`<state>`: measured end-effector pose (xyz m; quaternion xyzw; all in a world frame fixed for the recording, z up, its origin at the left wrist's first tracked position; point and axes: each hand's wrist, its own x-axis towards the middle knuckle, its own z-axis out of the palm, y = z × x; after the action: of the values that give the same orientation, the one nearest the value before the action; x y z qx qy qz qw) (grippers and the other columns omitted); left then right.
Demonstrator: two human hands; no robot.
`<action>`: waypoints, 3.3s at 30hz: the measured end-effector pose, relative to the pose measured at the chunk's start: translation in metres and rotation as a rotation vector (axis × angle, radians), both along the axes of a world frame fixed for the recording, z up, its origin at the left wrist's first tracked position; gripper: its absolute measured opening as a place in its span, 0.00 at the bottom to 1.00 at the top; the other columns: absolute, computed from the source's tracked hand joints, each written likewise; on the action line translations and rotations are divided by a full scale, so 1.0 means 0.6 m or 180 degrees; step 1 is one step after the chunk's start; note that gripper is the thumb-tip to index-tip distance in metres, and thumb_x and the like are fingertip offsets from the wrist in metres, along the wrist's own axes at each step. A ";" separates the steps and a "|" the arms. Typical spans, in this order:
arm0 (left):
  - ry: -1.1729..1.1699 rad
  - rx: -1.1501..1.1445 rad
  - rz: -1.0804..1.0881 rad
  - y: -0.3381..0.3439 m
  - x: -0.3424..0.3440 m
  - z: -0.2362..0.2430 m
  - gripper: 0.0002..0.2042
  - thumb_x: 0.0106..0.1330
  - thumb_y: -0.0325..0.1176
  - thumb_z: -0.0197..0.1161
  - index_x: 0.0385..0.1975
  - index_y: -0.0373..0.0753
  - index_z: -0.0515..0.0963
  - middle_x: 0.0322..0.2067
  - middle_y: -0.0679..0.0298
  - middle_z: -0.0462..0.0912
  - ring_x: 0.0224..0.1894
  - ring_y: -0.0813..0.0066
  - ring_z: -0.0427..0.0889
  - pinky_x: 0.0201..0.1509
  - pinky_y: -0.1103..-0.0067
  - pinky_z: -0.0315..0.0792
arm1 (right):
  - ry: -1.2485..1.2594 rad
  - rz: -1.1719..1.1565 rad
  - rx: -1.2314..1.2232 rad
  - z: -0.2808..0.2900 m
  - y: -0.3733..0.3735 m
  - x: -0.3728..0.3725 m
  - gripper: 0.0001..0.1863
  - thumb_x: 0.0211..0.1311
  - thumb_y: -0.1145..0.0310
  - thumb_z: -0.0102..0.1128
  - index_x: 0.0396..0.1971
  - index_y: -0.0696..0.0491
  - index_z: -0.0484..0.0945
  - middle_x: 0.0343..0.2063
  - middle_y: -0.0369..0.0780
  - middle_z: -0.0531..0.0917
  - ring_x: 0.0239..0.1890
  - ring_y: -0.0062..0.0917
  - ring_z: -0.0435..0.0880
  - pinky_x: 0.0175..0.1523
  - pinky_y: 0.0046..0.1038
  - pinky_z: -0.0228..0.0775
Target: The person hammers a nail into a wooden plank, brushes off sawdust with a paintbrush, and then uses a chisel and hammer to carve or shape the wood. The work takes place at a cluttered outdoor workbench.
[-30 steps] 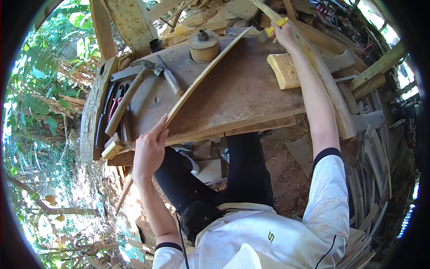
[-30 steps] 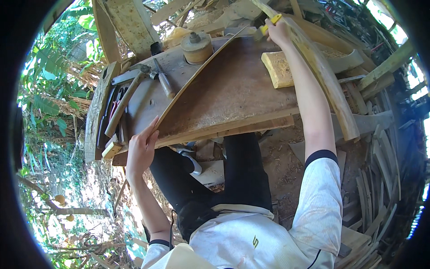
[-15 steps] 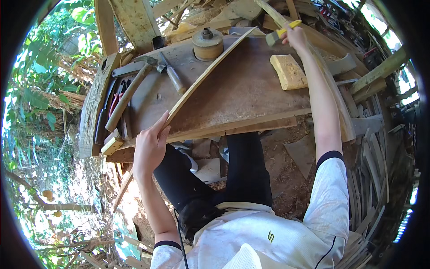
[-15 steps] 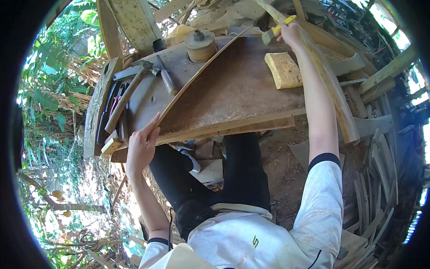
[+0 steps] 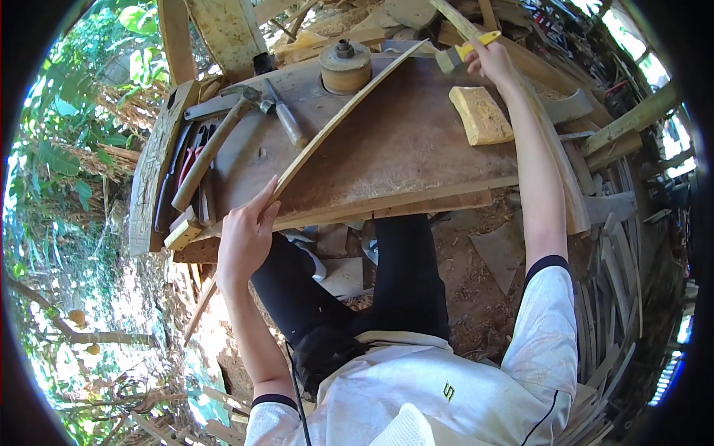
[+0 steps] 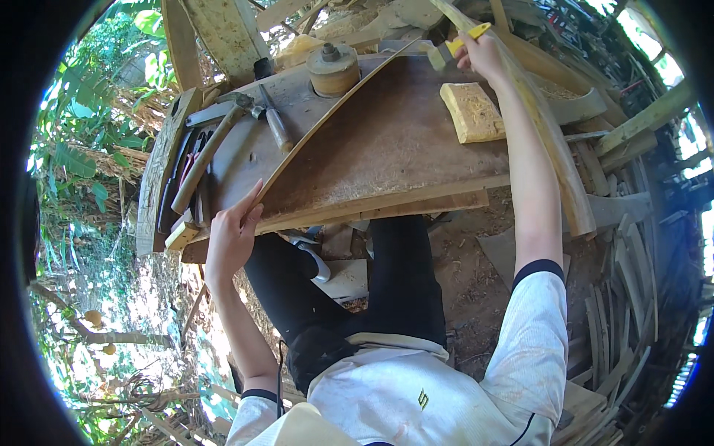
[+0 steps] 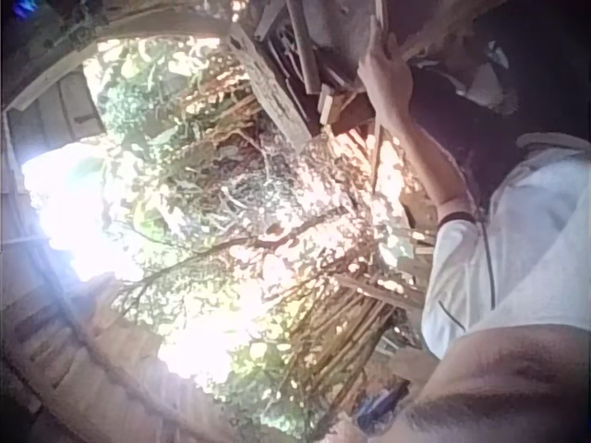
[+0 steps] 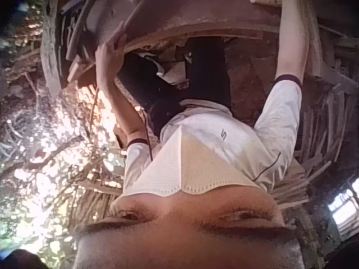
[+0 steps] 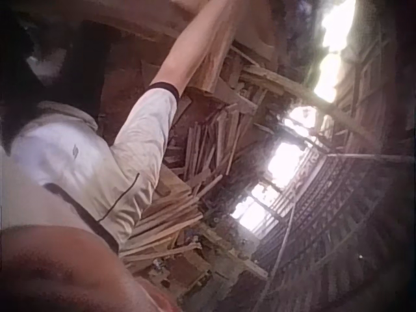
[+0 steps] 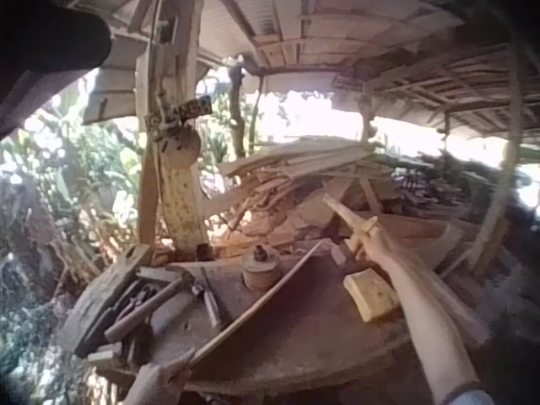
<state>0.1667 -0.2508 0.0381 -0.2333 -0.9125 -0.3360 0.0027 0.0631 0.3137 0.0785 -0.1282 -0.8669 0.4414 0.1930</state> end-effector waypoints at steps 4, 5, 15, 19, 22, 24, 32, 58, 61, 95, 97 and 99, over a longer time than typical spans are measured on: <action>0.0022 -0.0152 0.0137 -0.007 0.004 0.007 0.21 0.72 0.31 0.60 0.65 0.45 0.76 0.23 0.45 0.73 0.23 0.53 0.67 0.35 0.69 0.72 | -0.0052 0.0787 -0.0418 0.007 -0.116 0.011 0.22 0.78 0.51 0.53 0.50 0.55 0.83 0.30 0.36 0.86 0.22 0.13 0.82 0.21 0.14 0.63; 0.0076 -0.0169 0.0162 -0.010 0.005 0.005 0.21 0.72 0.31 0.60 0.65 0.45 0.76 0.23 0.44 0.75 0.23 0.51 0.70 0.35 0.68 0.72 | 0.0032 0.1218 -0.0429 0.004 -0.153 0.019 0.21 0.78 0.51 0.53 0.51 0.54 0.83 0.31 0.36 0.86 0.22 0.13 0.82 0.22 0.14 0.63; 0.0407 -0.0261 0.0258 -0.014 0.028 0.020 0.11 0.72 0.33 0.61 0.45 0.31 0.82 0.26 0.44 0.81 0.29 0.46 0.82 0.36 0.65 0.73 | 0.0933 0.0757 -0.0262 -0.020 -0.254 0.050 0.22 0.77 0.53 0.55 0.44 0.59 0.84 0.30 0.39 0.88 0.20 0.17 0.82 0.31 0.23 0.75; 0.0354 -0.0119 0.0290 0.000 0.047 0.024 0.12 0.72 0.34 0.62 0.43 0.30 0.82 0.24 0.44 0.78 0.24 0.51 0.78 0.34 0.67 0.71 | 0.0958 0.0747 0.0112 -0.038 -0.257 0.077 0.21 0.77 0.53 0.56 0.44 0.59 0.85 0.26 0.38 0.86 0.21 0.19 0.82 0.31 0.24 0.75; 0.0091 -0.0216 0.0392 0.012 0.052 0.031 0.13 0.71 0.36 0.62 0.44 0.32 0.83 0.27 0.44 0.82 0.30 0.47 0.82 0.38 0.64 0.74 | 0.0770 0.0256 0.0649 -0.054 -0.262 0.081 0.19 0.79 0.55 0.52 0.49 0.54 0.84 0.29 0.35 0.84 0.22 0.16 0.82 0.27 0.18 0.69; -0.0091 -0.0459 0.0428 0.008 0.052 0.029 0.18 0.67 0.39 0.67 0.50 0.35 0.83 0.25 0.45 0.83 0.31 0.45 0.84 0.39 0.64 0.76 | 0.0601 0.1026 -0.0164 -0.057 -0.276 0.096 0.19 0.79 0.55 0.52 0.48 0.55 0.84 0.28 0.35 0.84 0.22 0.16 0.81 0.28 0.18 0.70; -0.0012 -0.0742 0.0008 0.001 0.061 -0.010 0.48 0.52 0.44 0.79 0.74 0.41 0.62 0.38 0.48 0.86 0.40 0.50 0.86 0.46 0.63 0.77 | 0.1065 0.0669 0.0487 -0.093 -0.320 0.111 0.18 0.77 0.56 0.56 0.43 0.56 0.85 0.27 0.40 0.86 0.20 0.26 0.81 0.29 0.28 0.74; -0.0317 -0.0810 0.0842 -0.100 0.156 -0.024 0.41 0.49 0.44 0.80 0.65 0.36 0.71 0.35 0.49 0.86 0.37 0.51 0.86 0.43 0.65 0.78 | 0.0663 0.2192 0.0072 -0.081 -0.513 0.216 0.11 0.70 0.66 0.62 0.48 0.53 0.86 0.32 0.40 0.89 0.25 0.24 0.86 0.32 0.28 0.80; -0.0425 -0.0626 0.0861 -0.113 0.165 -0.022 0.37 0.48 0.41 0.80 0.60 0.36 0.76 0.36 0.50 0.86 0.35 0.52 0.85 0.42 0.66 0.78 | 0.0674 0.1481 -0.0401 -0.101 -0.476 0.177 0.11 0.73 0.65 0.60 0.46 0.54 0.85 0.29 0.41 0.88 0.25 0.24 0.85 0.31 0.27 0.77; -0.0484 -0.0758 0.1368 -0.280 0.256 -0.033 0.38 0.37 0.33 0.79 0.57 0.36 0.80 0.35 0.53 0.86 0.32 0.59 0.86 0.43 0.69 0.79 | 0.0931 0.0550 0.1743 -0.075 -0.357 0.093 0.15 0.72 0.61 0.61 0.46 0.57 0.85 0.37 0.44 0.90 0.29 0.24 0.89 0.34 0.28 0.79; -0.0672 -0.0828 0.1467 -0.266 0.257 -0.019 0.38 0.38 0.35 0.79 0.57 0.37 0.80 0.34 0.53 0.86 0.33 0.58 0.86 0.44 0.69 0.79 | 0.0375 0.1067 0.0943 -0.061 -0.395 0.127 0.14 0.70 0.63 0.63 0.47 0.56 0.86 0.39 0.45 0.89 0.32 0.30 0.89 0.37 0.31 0.80; -0.0661 -0.0769 0.1460 -0.257 0.252 -0.016 0.38 0.39 0.37 0.80 0.57 0.37 0.80 0.34 0.53 0.86 0.34 0.58 0.86 0.44 0.68 0.79 | -0.0089 0.1585 -0.0313 -0.035 -0.415 0.145 0.13 0.69 0.64 0.64 0.47 0.54 0.86 0.40 0.47 0.88 0.35 0.38 0.89 0.40 0.36 0.80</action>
<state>0.3176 -0.4048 0.0284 0.0164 -0.9703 -0.2375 -0.0427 0.1498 0.0647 0.0575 0.0739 -0.8518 0.5151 0.0599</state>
